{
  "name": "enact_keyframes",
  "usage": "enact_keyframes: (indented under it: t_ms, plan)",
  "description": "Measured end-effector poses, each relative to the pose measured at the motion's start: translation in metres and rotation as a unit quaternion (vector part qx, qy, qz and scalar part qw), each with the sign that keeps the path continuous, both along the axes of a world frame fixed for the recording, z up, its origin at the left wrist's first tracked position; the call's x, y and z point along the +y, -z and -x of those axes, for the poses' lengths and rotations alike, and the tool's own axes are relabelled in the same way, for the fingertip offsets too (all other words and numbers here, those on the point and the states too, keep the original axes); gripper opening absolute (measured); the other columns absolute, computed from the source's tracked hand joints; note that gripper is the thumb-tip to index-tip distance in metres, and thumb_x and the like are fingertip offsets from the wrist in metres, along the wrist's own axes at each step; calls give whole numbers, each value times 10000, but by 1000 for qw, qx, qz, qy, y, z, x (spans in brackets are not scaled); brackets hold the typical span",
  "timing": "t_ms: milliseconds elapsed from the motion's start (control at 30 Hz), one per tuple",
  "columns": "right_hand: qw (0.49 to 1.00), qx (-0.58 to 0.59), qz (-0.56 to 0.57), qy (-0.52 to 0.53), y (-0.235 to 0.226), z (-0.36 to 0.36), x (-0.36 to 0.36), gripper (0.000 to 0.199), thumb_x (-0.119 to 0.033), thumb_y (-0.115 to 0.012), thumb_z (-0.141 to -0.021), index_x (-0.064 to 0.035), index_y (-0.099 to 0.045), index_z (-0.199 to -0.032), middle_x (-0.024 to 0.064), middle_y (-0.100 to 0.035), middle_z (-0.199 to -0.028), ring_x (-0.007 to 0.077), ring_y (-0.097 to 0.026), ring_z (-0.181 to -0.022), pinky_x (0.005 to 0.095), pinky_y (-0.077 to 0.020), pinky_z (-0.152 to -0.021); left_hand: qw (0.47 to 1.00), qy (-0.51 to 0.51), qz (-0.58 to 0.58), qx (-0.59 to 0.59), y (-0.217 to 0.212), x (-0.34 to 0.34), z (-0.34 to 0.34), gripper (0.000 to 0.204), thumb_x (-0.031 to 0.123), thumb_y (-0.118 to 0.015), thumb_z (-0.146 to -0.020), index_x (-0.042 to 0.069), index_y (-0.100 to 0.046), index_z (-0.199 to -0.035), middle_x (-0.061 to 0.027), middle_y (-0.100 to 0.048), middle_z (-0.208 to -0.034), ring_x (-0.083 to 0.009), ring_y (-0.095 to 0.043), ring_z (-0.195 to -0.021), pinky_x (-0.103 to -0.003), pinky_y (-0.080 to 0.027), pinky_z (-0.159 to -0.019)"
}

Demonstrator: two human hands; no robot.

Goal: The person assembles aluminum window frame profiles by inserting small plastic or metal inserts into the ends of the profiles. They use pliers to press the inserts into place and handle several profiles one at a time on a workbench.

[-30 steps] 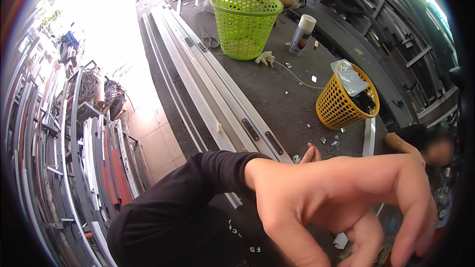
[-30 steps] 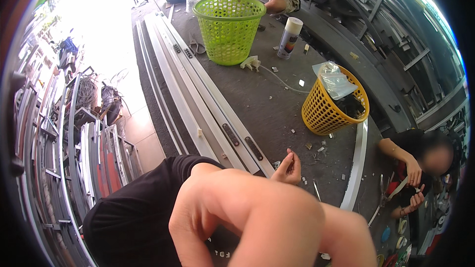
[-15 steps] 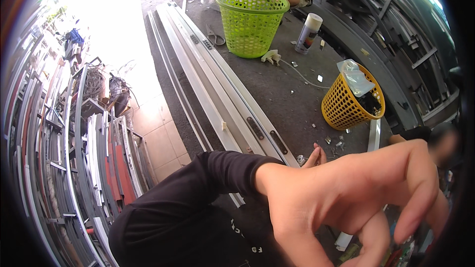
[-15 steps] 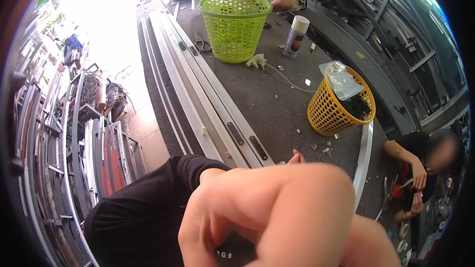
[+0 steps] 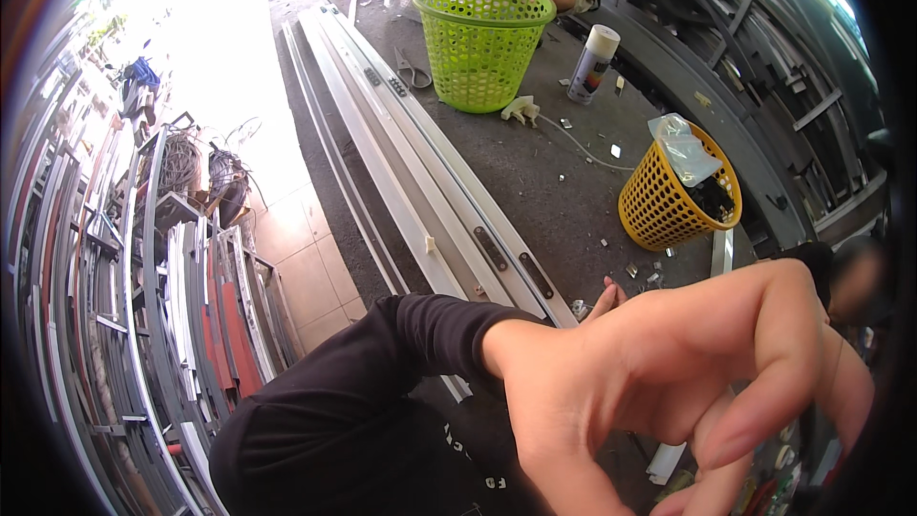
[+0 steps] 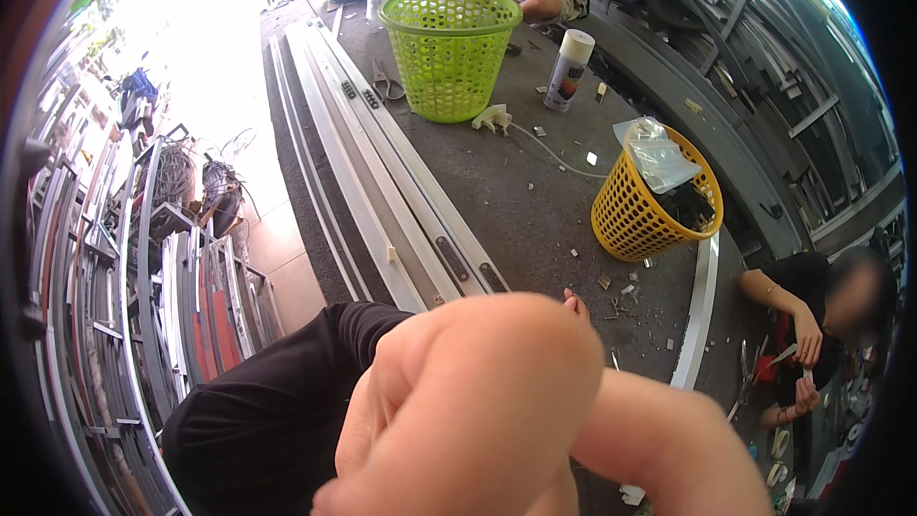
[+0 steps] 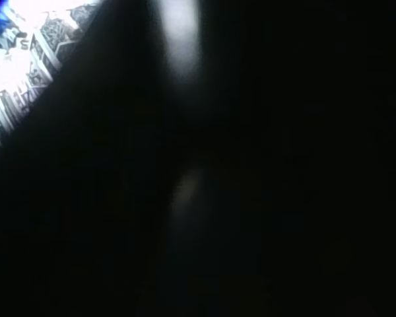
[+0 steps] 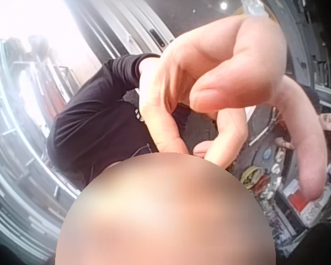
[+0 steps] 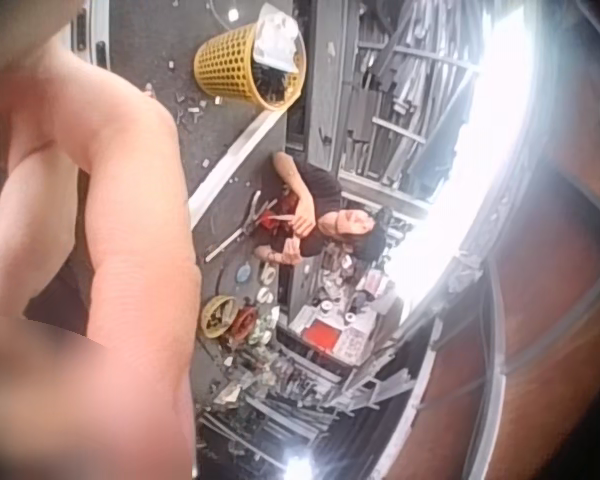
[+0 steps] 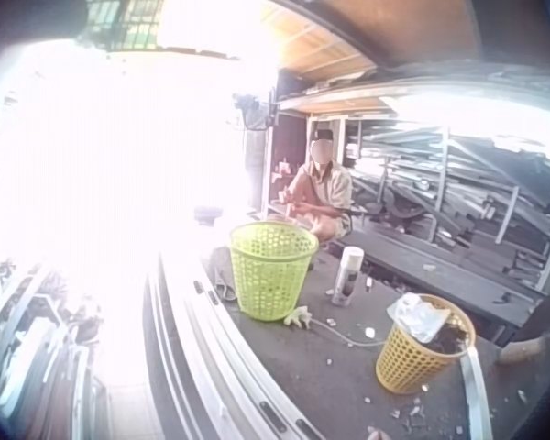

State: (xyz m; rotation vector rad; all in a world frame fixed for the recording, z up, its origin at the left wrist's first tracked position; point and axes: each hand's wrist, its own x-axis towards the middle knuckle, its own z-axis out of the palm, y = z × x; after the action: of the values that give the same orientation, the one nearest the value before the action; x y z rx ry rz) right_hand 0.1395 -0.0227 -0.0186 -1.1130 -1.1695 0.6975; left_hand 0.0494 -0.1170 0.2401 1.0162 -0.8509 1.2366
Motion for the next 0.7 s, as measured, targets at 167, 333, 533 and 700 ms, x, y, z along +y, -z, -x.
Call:
enact_keyframes:
  t_ms: [167, 333, 533, 700]
  plan:
    - [1000, 2, -2, 0, 0, 0, -1, 265, -168, -582, -1013, 62, -697, -1075, 92, -726, -994, 134, -669, -866, 252, -515, -732, 1000, 6, -11, -8, 0, 0, 6, 371, -65, -747, -776, 72, -480, -995, -232, -325, -1470, -177, -689, -882, -298, -580, -782]
    - [1000, 1, -1, -3, 1, 0, -3, 265, -167, -581, -1013, 63, -696, -1076, 91, -724, -992, 131, -667, -867, 250, -513, -732, 1000, 5, -14, -7, 0, 1, 8, 380, -67, -755, -772, 71, -475, -988, -232, -315, -1486, -173, -694, -877, -294, -583, -776]
    - [1000, 1, -2, -4, 0, -1, -3, 265, -166, -580, -1013, 64, -695, -1078, 89, -722, -990, 128, -665, -869, 248, -511, -731, 1000, 5, -20, -5, 0, 2, 9, 390, -69, -765, -766, 69, -469, -979, -233, -303, -1505, -168, -700, -870, -289, -587, -768]
    - [1000, 0, -2, -5, 0, -3, -5, 265, -166, -580, -1013, 64, -694, -1079, 87, -721, -988, 125, -663, -870, 247, -509, -731, 1000, 7, -22, 0, -4, 3, 11, 399, -71, -774, -762, 68, -464, -971, -234, -294, -1520, -164, -705, -865, -284, -590, -762]
